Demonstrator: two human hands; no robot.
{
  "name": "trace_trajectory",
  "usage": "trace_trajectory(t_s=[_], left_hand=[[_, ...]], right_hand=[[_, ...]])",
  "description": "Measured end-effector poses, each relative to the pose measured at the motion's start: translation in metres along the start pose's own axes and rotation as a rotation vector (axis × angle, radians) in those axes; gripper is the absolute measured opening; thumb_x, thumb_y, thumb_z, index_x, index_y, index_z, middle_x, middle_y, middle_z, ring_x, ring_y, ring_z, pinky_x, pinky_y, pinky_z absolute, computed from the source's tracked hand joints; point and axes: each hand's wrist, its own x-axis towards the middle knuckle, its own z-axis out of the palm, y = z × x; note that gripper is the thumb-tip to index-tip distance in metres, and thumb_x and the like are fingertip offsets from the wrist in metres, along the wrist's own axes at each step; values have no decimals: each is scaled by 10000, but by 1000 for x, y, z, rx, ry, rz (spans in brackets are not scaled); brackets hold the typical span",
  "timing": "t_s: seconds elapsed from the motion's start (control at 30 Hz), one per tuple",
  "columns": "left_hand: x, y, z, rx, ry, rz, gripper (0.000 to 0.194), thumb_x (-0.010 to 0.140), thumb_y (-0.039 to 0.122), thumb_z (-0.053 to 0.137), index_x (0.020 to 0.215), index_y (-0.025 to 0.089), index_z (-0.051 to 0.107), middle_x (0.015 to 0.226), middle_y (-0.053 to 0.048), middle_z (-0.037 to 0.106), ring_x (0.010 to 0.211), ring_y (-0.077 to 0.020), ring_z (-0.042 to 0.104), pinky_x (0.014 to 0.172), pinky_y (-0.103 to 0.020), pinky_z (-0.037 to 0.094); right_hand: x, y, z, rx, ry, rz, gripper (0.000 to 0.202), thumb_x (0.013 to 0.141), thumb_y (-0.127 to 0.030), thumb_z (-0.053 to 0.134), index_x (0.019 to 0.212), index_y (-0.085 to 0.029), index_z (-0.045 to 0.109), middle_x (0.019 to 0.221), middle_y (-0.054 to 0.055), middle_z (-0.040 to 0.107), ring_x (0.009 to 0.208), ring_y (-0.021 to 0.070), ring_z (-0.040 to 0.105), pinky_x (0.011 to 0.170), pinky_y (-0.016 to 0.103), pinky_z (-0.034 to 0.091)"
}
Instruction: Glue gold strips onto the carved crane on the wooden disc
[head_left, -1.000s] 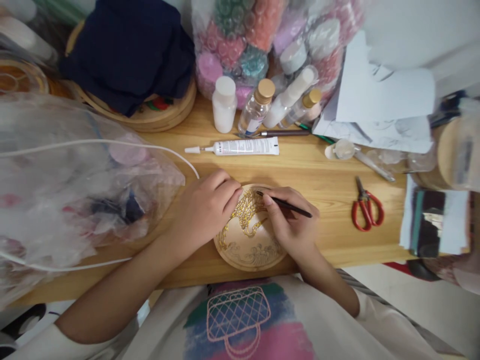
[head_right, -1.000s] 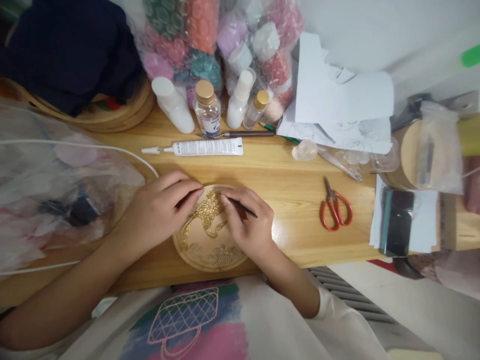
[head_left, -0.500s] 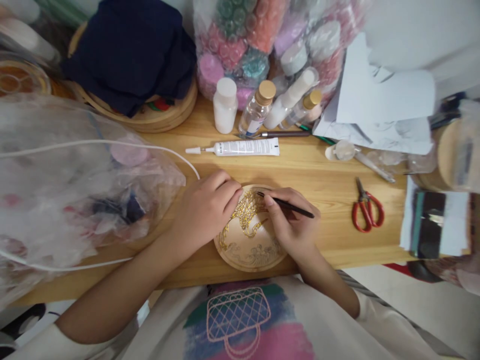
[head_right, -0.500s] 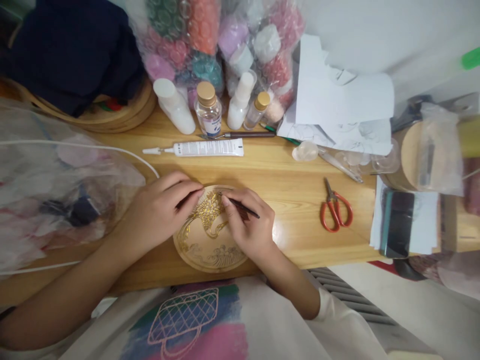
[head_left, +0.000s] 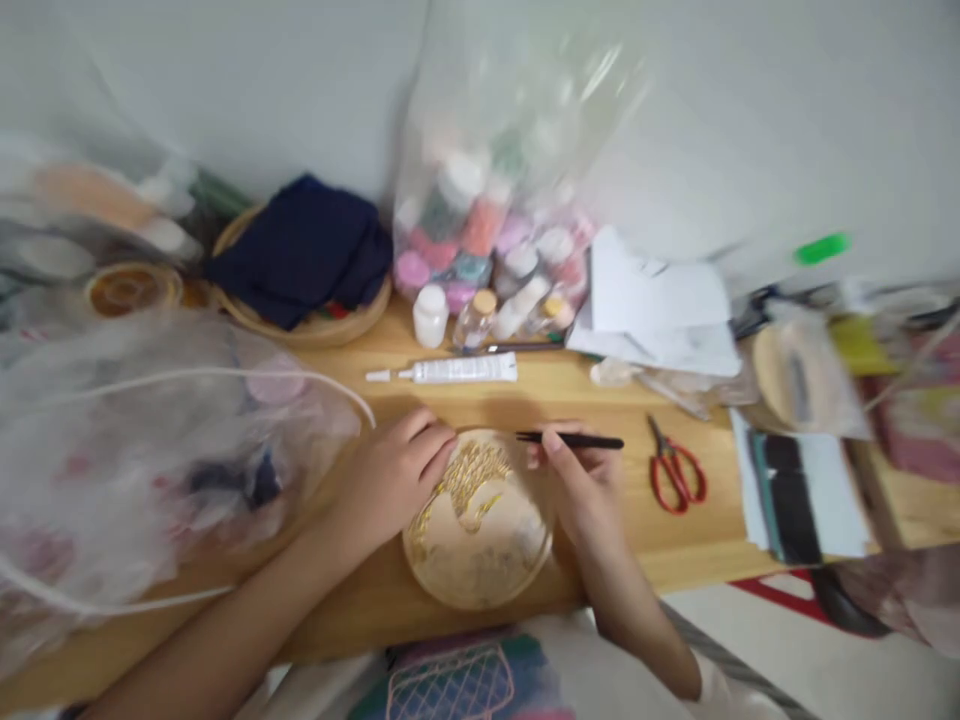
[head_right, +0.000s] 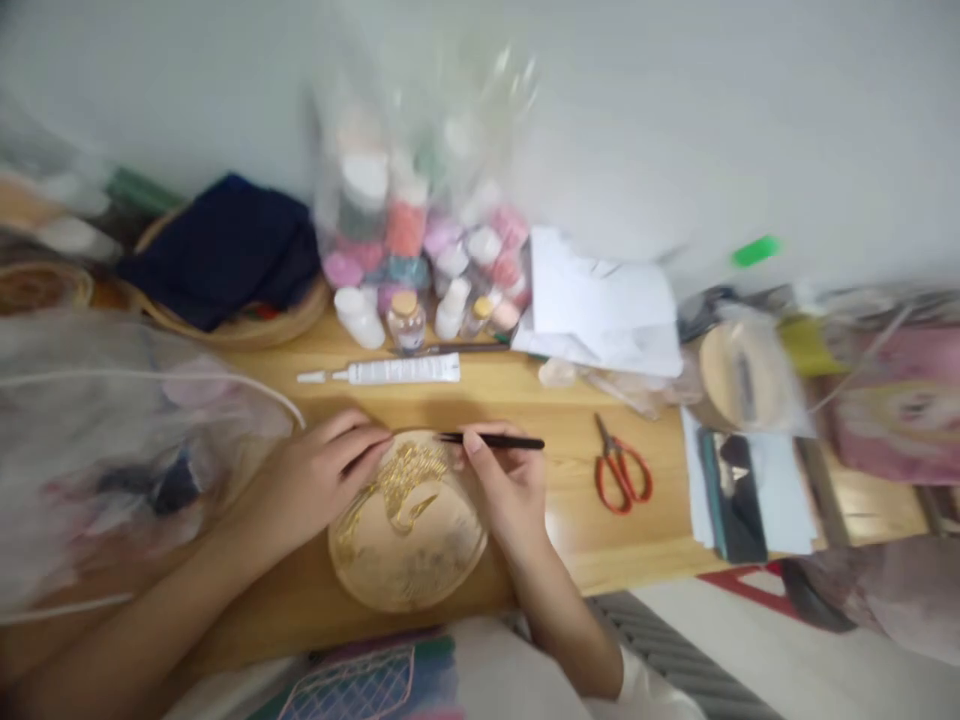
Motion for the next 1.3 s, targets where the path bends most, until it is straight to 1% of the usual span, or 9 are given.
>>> trace_trajectory(t_s=[0.03,0.13,0.27,0.33,0.4,0.5,0.63,0.97,1.3], left_hand=[[0,0,1,3,-5,13,236,978,217,449,917,196,676,859,-20,686,737,-140,661,651,-257,501],[1,-3,5,10,83,54,285,985,227,407,903,212,679,834,-10,690,694,-139,675,610,-251,500],[3,-7,11,74,184,149,392,1020,276,323,871,218,681,782,7,686,624,-120,675,565,-242,484],[4,-9,13,119,207,183,421,1029,314,305,872,222,685,782,15,689,622,-115,677,576,-243,491],[3,-10,13,126,217,206,435,1033,334,297,876,222,688,791,17,690,643,-114,683,597,-242,499],[2,-13,15,102,220,213,427,1029,338,309,875,222,690,791,14,686,655,-118,684,603,-246,503],[1,-14,15,94,186,173,391,1018,345,336,888,238,689,819,16,697,662,-124,684,612,-249,511],[2,-11,15,92,209,172,413,1028,352,315,882,226,680,810,8,692,664,-127,689,607,-254,506],[0,-14,17,71,169,144,405,1024,364,329,899,226,689,842,5,699,706,-135,692,644,-259,514]], right_hand=[[6,-4,-8,17,36,-42,161,841,-353,692,809,-195,686,625,-9,686,515,115,635,515,236,542],[33,-22,-42,-33,191,-202,99,817,-292,727,830,-195,717,643,-5,694,560,106,641,541,222,529],[90,-47,-97,-188,452,-373,205,748,-355,767,845,-180,721,675,12,697,595,125,651,565,252,523],[119,-49,-117,-302,457,-378,319,729,-474,728,820,-169,697,623,17,674,575,144,642,545,275,515],[142,-44,-128,-363,406,-336,352,700,-501,725,785,-162,688,621,33,684,563,153,638,546,289,517],[161,-29,-129,-445,325,-284,362,680,-522,711,727,-165,683,606,41,686,536,157,628,541,295,510],[164,-16,-125,-547,300,-254,358,712,-529,659,724,-172,684,626,58,705,575,177,642,591,313,510],[163,-11,-122,-698,272,-219,331,738,-488,580,752,-175,687,691,90,736,636,215,666,654,340,518],[162,-9,-125,-700,300,-222,333,751,-499,599,752,-176,682,683,87,724,626,221,656,664,359,521]])
